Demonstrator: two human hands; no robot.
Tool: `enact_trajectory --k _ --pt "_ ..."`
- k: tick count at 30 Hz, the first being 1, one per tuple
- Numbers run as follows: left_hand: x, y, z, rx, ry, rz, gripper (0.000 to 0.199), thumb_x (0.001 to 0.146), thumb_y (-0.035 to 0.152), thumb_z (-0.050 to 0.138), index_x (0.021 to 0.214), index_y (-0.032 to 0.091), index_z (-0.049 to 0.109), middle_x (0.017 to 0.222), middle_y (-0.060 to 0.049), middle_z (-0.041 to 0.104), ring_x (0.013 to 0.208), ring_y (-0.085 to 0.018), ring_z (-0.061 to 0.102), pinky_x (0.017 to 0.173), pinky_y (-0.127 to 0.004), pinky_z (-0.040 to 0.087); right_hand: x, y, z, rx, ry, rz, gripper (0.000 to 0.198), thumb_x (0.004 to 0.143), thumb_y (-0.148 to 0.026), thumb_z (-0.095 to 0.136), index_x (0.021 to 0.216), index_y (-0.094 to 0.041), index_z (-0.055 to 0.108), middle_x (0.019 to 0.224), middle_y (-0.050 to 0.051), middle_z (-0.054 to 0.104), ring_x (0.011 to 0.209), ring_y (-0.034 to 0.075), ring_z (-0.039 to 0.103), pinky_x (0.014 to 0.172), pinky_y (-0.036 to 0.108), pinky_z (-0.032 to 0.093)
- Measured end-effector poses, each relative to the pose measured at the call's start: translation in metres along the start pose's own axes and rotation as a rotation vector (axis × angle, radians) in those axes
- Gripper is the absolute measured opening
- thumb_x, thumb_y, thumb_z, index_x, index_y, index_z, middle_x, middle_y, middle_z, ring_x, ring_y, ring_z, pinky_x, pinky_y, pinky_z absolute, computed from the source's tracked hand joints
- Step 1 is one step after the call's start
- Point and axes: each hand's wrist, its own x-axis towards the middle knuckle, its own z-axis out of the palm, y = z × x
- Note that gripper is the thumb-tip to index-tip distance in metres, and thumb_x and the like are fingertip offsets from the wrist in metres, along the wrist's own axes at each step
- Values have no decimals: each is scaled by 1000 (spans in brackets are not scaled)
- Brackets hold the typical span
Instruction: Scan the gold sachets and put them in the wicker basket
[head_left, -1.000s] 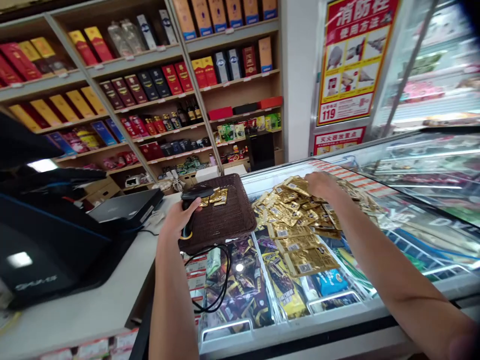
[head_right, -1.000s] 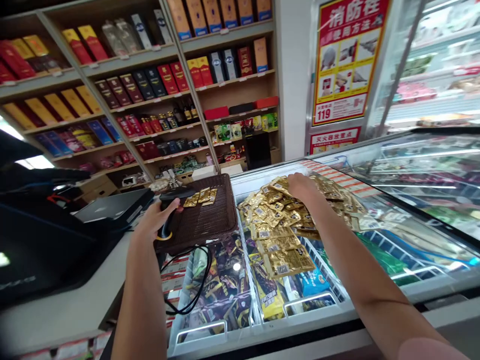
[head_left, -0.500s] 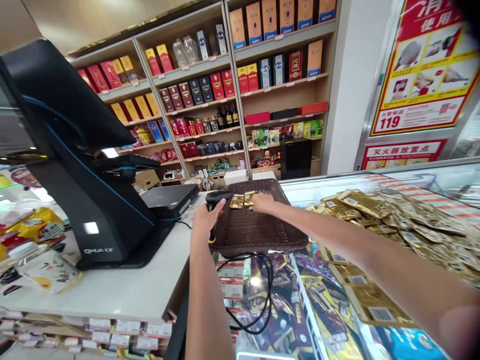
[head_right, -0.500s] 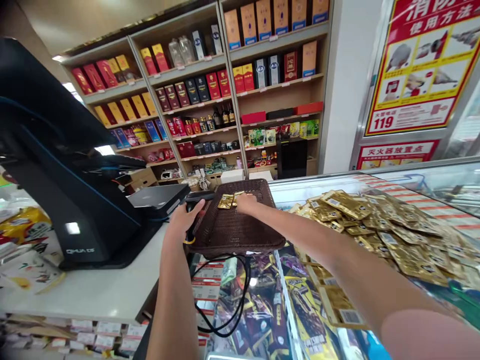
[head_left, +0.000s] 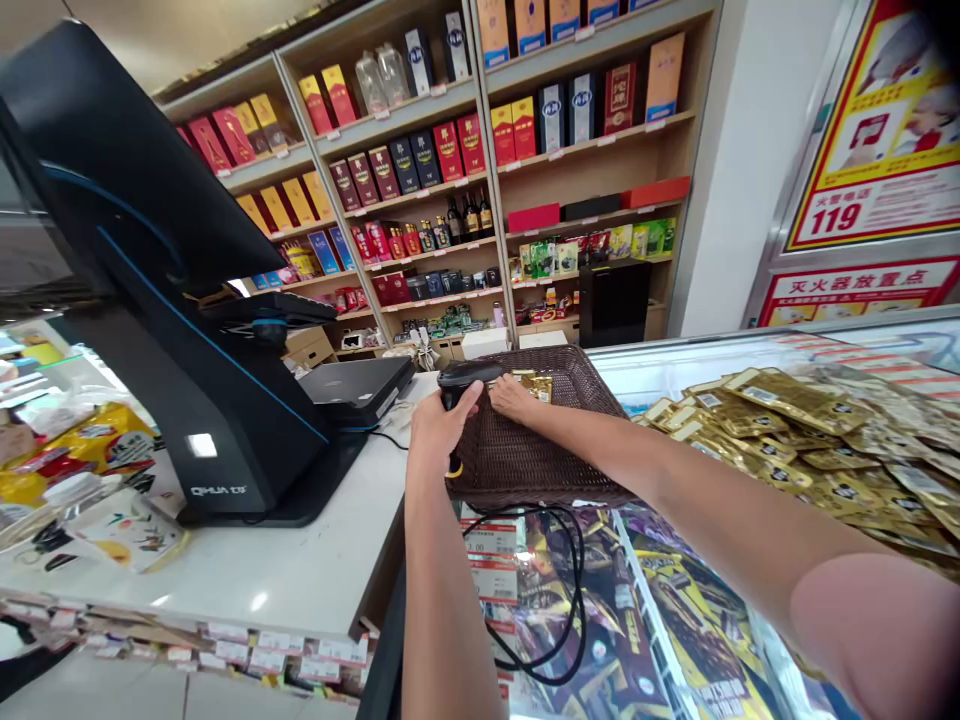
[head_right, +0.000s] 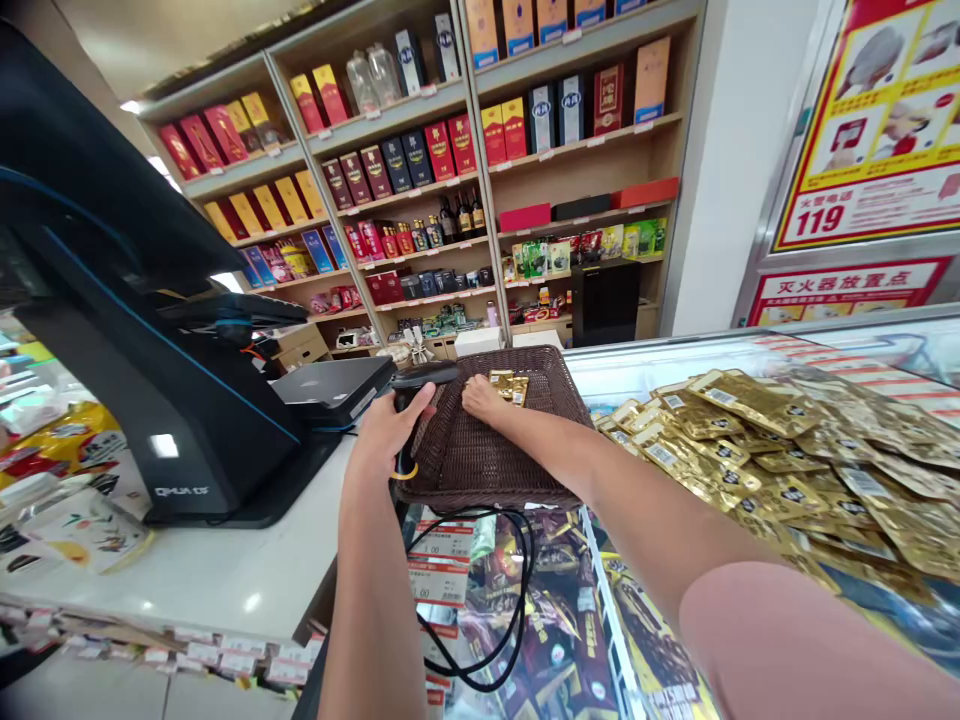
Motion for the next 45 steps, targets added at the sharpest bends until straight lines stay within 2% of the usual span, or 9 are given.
enact_trajectory --k 2,5,10,14,17,20,27,37,45 --pt "1 -1 2 -8 -8 4 49 71 61 66 88 15 72 81 -8 76 86 -26 69 73 -30 47 -10 4 -15 42 43 32 35 95 -11 35 115 -5 62 116 24 63 110 27 57 94 40 39" --pt "4 -1 4 22 1 25 51 70 64 65 86 17 73 80 -7 76 86 -26 69 75 -31 47 -29 12 -39 108 87 152 32 95 -13 38 121 -7 56 109 22 67 98 27 64 83 37 45" --pt "5 8 8 72 -20 25 54 68 67 65 87 17 72 83 -8 76 91 -29 69 78 -33 47 -87 39 -72 206 149 312 28 96 -23 42 108 -12 65 103 15 72 93 24 67 77 29 47" --pt "-3 22 14 -23 -84 34 56 67 66 68 94 17 70 86 -9 76 97 -29 68 82 -32 47 -160 66 -86 394 413 328 24 86 -14 52 104 -16 69 102 8 74 93 20 68 84 28 49" --pt "-13 36 23 -101 -194 69 60 66 67 68 98 16 69 90 -10 76 100 -28 68 81 -31 47 -212 83 -86 365 677 270 29 83 -8 51 104 -17 69 114 8 71 105 21 66 96 34 48" --pt "-24 50 38 -124 -282 126 63 66 68 67 98 15 69 93 -11 76 97 -28 68 78 -30 48 -245 97 -80 325 829 236 29 83 -8 50 104 -17 69 119 10 69 111 21 64 101 39 48" --pt "-34 59 75 152 -257 249 52 70 66 63 88 19 73 85 -9 76 88 -30 68 72 -30 46 -257 113 -78 239 890 176 28 88 -10 47 107 -16 67 117 13 68 108 23 65 97 42 52" --pt "-30 57 75 109 -251 266 49 72 64 62 93 21 72 93 -8 76 97 -29 68 78 -29 46 -259 109 -92 185 825 152 30 90 -9 44 110 -16 65 122 13 66 111 22 64 96 40 53" --pt "-31 58 78 132 -246 262 48 72 65 63 88 21 72 90 -7 77 95 -29 68 75 -29 45 -261 101 -95 205 760 179 29 91 -10 45 111 -16 65 123 12 65 114 22 62 99 41 52"
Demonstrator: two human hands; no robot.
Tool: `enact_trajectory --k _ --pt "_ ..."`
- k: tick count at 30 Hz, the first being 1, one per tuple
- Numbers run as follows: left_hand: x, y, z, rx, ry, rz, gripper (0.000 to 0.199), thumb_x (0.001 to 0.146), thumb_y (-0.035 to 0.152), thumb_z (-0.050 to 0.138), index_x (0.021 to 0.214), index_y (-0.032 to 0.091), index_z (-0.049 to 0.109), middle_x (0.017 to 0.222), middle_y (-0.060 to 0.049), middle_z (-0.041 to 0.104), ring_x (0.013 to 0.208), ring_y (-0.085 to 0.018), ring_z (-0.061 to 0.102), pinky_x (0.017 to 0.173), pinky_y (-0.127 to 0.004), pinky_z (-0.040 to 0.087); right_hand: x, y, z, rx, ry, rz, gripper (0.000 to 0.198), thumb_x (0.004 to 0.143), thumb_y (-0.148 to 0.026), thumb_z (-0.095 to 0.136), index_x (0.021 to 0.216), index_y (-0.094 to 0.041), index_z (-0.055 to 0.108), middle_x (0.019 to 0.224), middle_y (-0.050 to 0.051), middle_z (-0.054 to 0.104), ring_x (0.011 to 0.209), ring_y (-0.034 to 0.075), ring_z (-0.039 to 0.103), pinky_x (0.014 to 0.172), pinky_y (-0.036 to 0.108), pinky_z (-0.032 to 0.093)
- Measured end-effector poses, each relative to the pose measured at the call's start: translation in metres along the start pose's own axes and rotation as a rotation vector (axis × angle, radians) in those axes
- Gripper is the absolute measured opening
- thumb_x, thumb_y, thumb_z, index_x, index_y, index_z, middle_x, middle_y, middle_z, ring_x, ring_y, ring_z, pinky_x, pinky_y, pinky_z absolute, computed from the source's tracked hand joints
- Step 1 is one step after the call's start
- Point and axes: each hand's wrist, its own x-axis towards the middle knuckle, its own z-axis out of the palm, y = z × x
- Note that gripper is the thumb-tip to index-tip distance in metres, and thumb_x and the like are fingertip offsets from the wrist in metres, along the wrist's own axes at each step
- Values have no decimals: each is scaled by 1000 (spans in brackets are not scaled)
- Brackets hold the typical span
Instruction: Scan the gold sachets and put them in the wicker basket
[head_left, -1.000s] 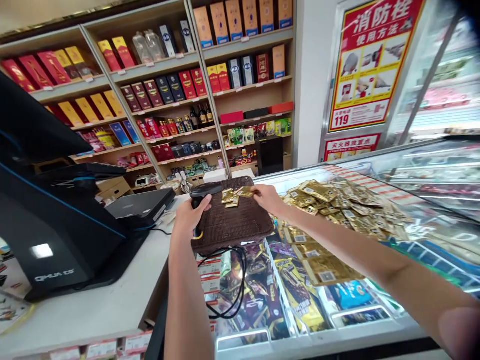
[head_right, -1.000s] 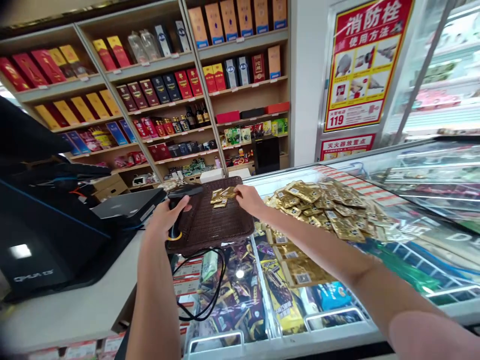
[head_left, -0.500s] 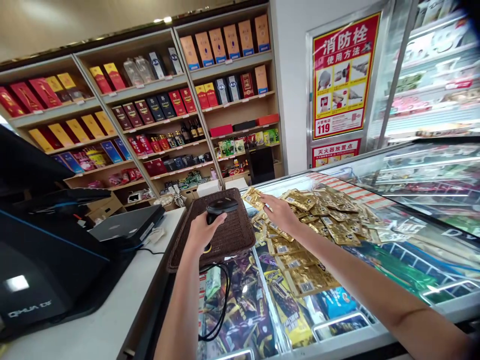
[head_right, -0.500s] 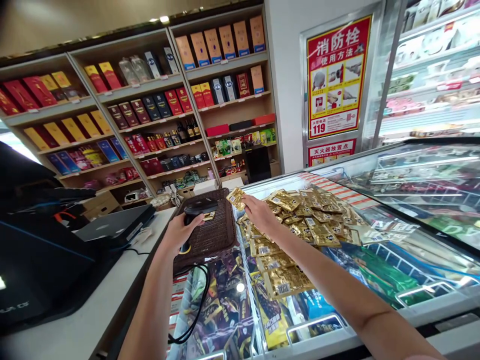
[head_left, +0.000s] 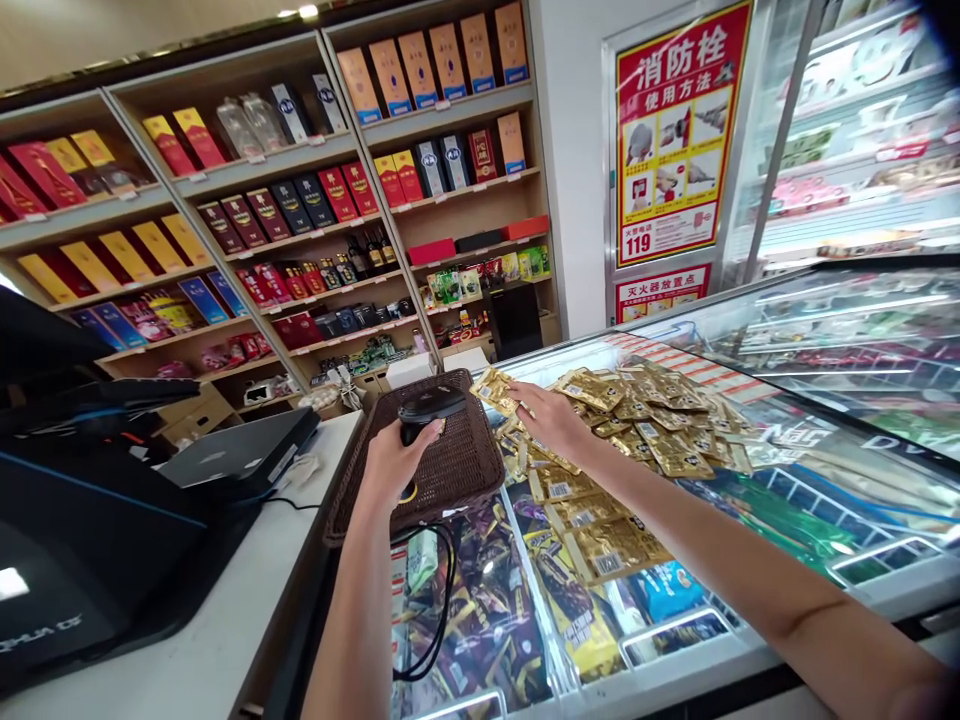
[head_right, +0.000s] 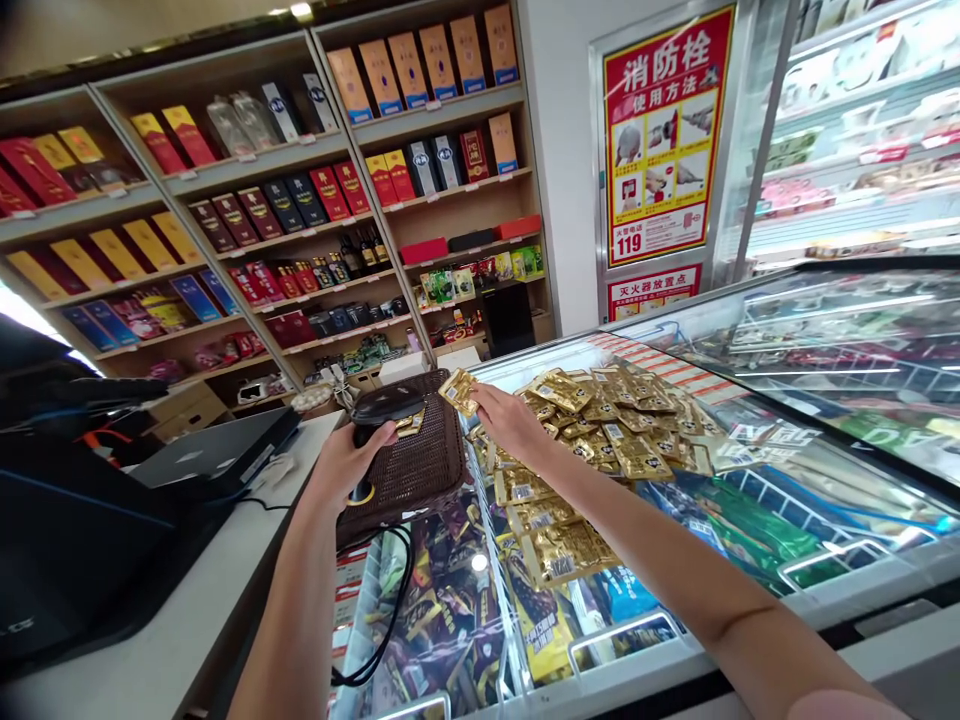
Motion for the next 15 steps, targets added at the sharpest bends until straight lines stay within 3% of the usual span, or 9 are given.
enact_trajectory --k 9,15 --pt "-4 7 0 -54 -2 -16 48 70 65 63 84 20 71 86 -8 77 93 -30 70 73 -29 46 1 0 -3 -10 24 -16 29 91 -9 44 111 -14 65 122 13 66 112 21 63 97 40 53" --pt "-4 8 -3 -41 -11 -24 49 69 66 64 88 21 70 88 -8 77 96 -30 69 74 -30 46 3 -1 -5 -120 -143 139 29 90 -7 44 110 -14 64 121 13 65 106 22 64 94 39 52"
